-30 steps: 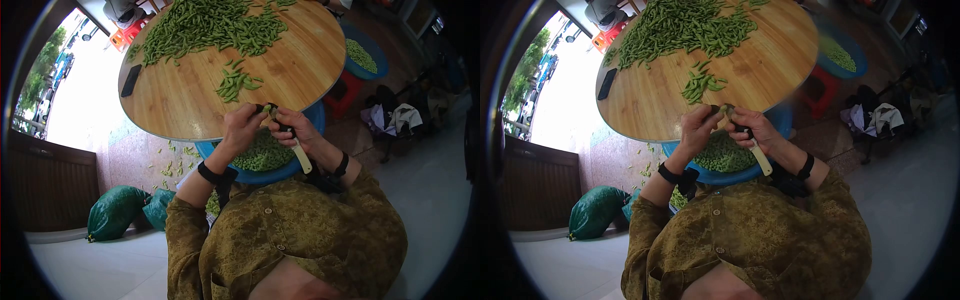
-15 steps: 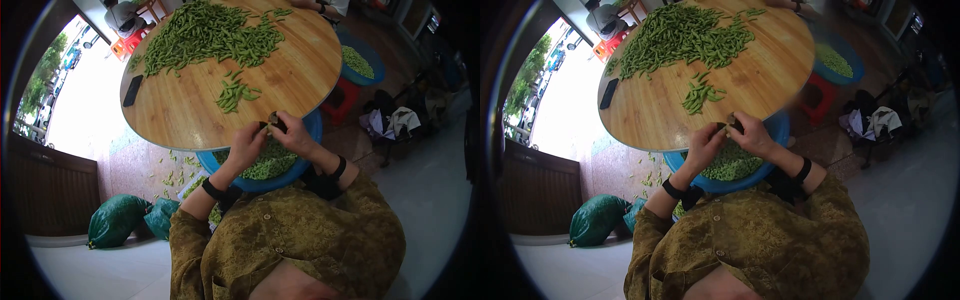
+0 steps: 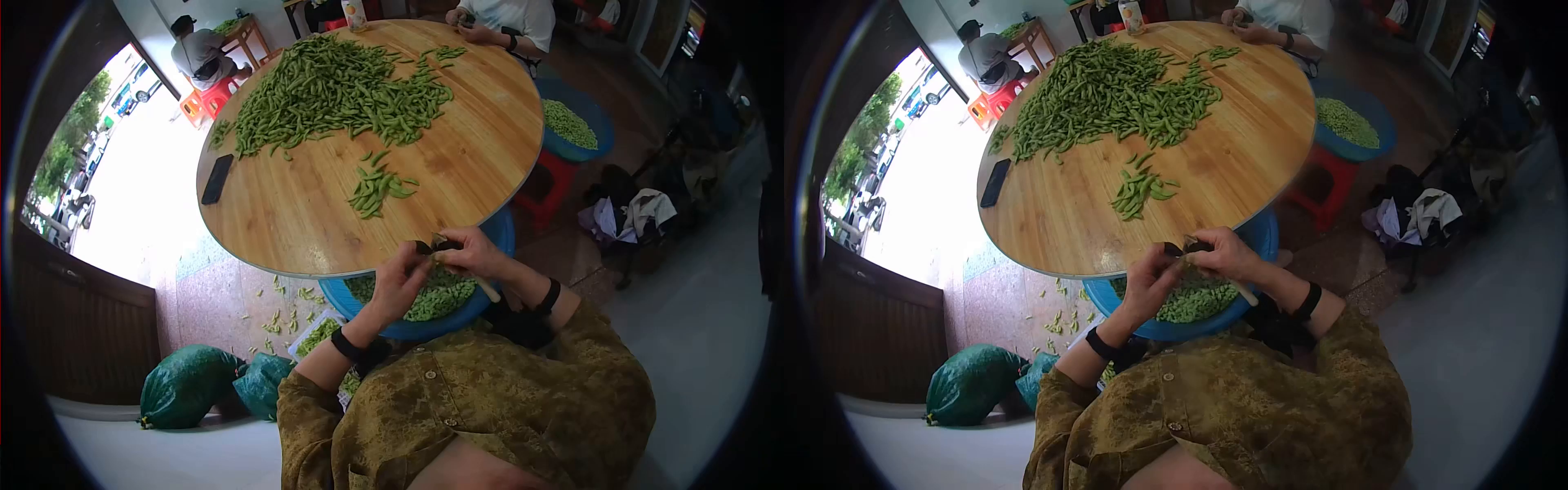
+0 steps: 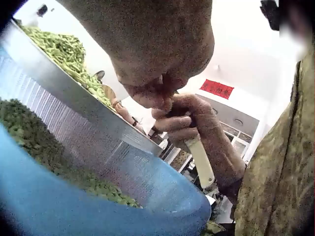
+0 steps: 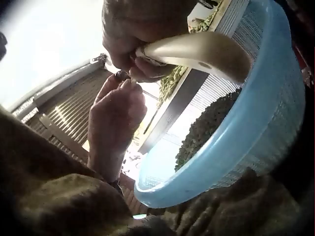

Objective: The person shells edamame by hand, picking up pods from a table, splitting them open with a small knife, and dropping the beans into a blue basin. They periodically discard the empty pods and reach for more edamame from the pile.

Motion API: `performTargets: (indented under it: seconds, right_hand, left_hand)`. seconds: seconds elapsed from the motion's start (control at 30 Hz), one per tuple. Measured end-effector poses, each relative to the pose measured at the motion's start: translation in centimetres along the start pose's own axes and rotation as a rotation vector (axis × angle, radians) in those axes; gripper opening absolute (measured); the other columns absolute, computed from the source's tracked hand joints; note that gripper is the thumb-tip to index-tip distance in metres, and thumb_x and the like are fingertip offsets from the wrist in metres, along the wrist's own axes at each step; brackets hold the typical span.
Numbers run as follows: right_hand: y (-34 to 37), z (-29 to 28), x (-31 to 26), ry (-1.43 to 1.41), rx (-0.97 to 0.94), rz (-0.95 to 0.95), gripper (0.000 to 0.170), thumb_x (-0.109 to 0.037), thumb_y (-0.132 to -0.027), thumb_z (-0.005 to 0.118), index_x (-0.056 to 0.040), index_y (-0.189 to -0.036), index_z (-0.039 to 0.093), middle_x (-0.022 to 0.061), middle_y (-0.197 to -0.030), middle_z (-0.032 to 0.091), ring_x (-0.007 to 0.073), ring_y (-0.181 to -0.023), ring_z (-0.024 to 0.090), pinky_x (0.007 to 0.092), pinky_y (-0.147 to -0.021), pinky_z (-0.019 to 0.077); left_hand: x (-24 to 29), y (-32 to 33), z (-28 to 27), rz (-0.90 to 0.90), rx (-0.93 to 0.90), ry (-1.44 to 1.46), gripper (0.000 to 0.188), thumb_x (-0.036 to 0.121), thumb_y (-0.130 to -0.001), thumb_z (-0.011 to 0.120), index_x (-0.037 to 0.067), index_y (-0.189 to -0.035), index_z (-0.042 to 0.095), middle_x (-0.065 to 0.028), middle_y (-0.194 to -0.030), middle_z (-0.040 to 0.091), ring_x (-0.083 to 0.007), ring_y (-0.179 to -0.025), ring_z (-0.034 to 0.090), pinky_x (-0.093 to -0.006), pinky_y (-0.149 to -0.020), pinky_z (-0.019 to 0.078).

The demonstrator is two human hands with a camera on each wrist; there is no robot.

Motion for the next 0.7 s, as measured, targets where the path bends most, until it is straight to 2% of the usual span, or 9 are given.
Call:
performTargets:
  seconds: [0.03,0.13,0.27,0.43,0.5,0.57,0.63,0.67,0.7]
  right_hand:
    - [0.2,0.0,-0.2,0.001,0.000,-0.001,0.011,-0.011,-0.082,0.060,-0.0015,-0.087,0.059,0.0008,-0.064,0.054,0.0089,-0.050,0.051,0.0249,-0.044,0.0390]
    - [0.5,0.6,0.5,-0.177,-0.061,0.141,0.008,-0.008,-0.083,0.057,-0.0012,-0.087,0.060,0.0030,-0.061,0.055,0.0073,-0.043,0.047,0.0211,-0.037,0.0344]
    - [0.1,0.7,2.1,-0.356,-0.127,0.210,0.012,-0.009,-0.082,0.056,0.0017,-0.084,0.060,0.0057,-0.061,0.056,0.0077,-0.042,0.046,0.0217,-0.034,0.0333]
    - [0.5,1.0,2.8,-0.396,-0.184,0.262,0.013,-0.011,-0.082,0.054,0.0018,-0.079,0.057,0.0056,-0.059,0.053,0.0074,-0.040,0.044,0.0211,-0.034,0.0317]
    - [0.6,1.4,3.2,-0.365,-0.231,0.271,0.012,-0.011,-0.081,0.053,0.0006,-0.078,0.055,0.0047,-0.058,0.051,0.0071,-0.039,0.041,0.0205,-0.034,0.0299]
    - [0.7,1.7,4.2,-0.396,-0.280,0.302,0.012,-0.011,-0.081,0.052,-0.0003,-0.078,0.055,0.0038,-0.058,0.051,0.0071,-0.039,0.041,0.0207,-0.035,0.0298]
    - [1.1,2.0,4.1,-0.394,-0.219,0.365,0.012,-0.011,-0.082,0.052,-0.0004,-0.081,0.057,0.0030,-0.060,0.052,0.0077,-0.041,0.043,0.0216,-0.037,0.0317]
    - [1.4,1.8,3.6,-0.366,-0.134,0.389,0.012,-0.011,-0.082,0.052,-0.0003,-0.083,0.057,0.0024,-0.061,0.052,0.0081,-0.043,0.044,0.0220,-0.039,0.0329]
    - [1.4,2.2,3.6,-0.354,-0.168,0.395,0.012,-0.011,-0.082,0.052,-0.0003,-0.083,0.057,0.0024,-0.061,0.052,0.0081,-0.043,0.044,0.0220,-0.039,0.0329]
  left_hand:
    - [-0.2,0.1,-0.1,0.001,0.000,0.000,0.011,0.007,-0.087,0.060,0.001,-0.089,0.053,-0.0105,-0.067,0.059,-0.0180,-0.058,0.059,-0.0296,-0.051,0.0437]
    - [2.5,0.5,0.3,0.359,-0.047,-0.295,0.011,0.001,-0.084,0.060,0.002,-0.086,0.050,-0.0139,-0.065,0.052,-0.0346,-0.058,0.054,-0.0367,-0.050,0.0418]
    - [4.0,1.5,0.7,0.612,-0.108,-0.453,0.014,-0.005,-0.076,0.060,0.003,-0.081,0.050,-0.0124,-0.070,0.047,-0.0327,-0.058,0.052,-0.0401,-0.050,0.0414]
    - [3.3,1.4,1.0,0.663,-0.146,-0.542,0.015,-0.003,-0.073,0.059,0.004,-0.084,0.050,-0.0120,-0.074,0.050,-0.0339,-0.063,0.054,-0.0403,-0.055,0.0442]
    - [3.0,1.6,1.6,0.650,-0.271,-0.387,0.016,-0.003,-0.074,0.057,0.003,-0.086,0.049,-0.0123,-0.075,0.052,-0.0346,-0.067,0.057,-0.0405,-0.058,0.0464]
    - [5.7,2.0,1.2,0.752,-0.204,-0.379,0.014,-0.005,-0.077,0.056,0.001,-0.084,0.045,-0.0135,-0.072,0.051,-0.0364,-0.063,0.055,-0.0387,-0.053,0.0456]
    - [3.3,2.3,1.2,0.655,-0.235,-0.305,0.011,-0.001,-0.083,0.055,0.001,-0.091,0.047,-0.0144,-0.076,0.055,-0.0355,-0.063,0.055,-0.0375,-0.055,0.0469]
    - [1.5,2.2,1.1,0.494,-0.211,-0.135,0.011,0.001,-0.086,0.053,0.001,-0.096,0.049,-0.0151,-0.077,0.057,-0.0337,-0.065,0.057,-0.0359,-0.055,0.0478]
    - [1.4,2.9,0.9,0.487,-0.181,-0.153,0.011,0.001,-0.086,0.053,0.001,-0.096,0.049,-0.0151,-0.077,0.057,-0.0337,-0.065,0.057,-0.0359,-0.055,0.0478]
Point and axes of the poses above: each hand's wrist, its own y-axis away from the middle knuckle, its own z-axis out of the palm, x = y × z, the point moved 7 cm from there along -y, towards the middle knuckle
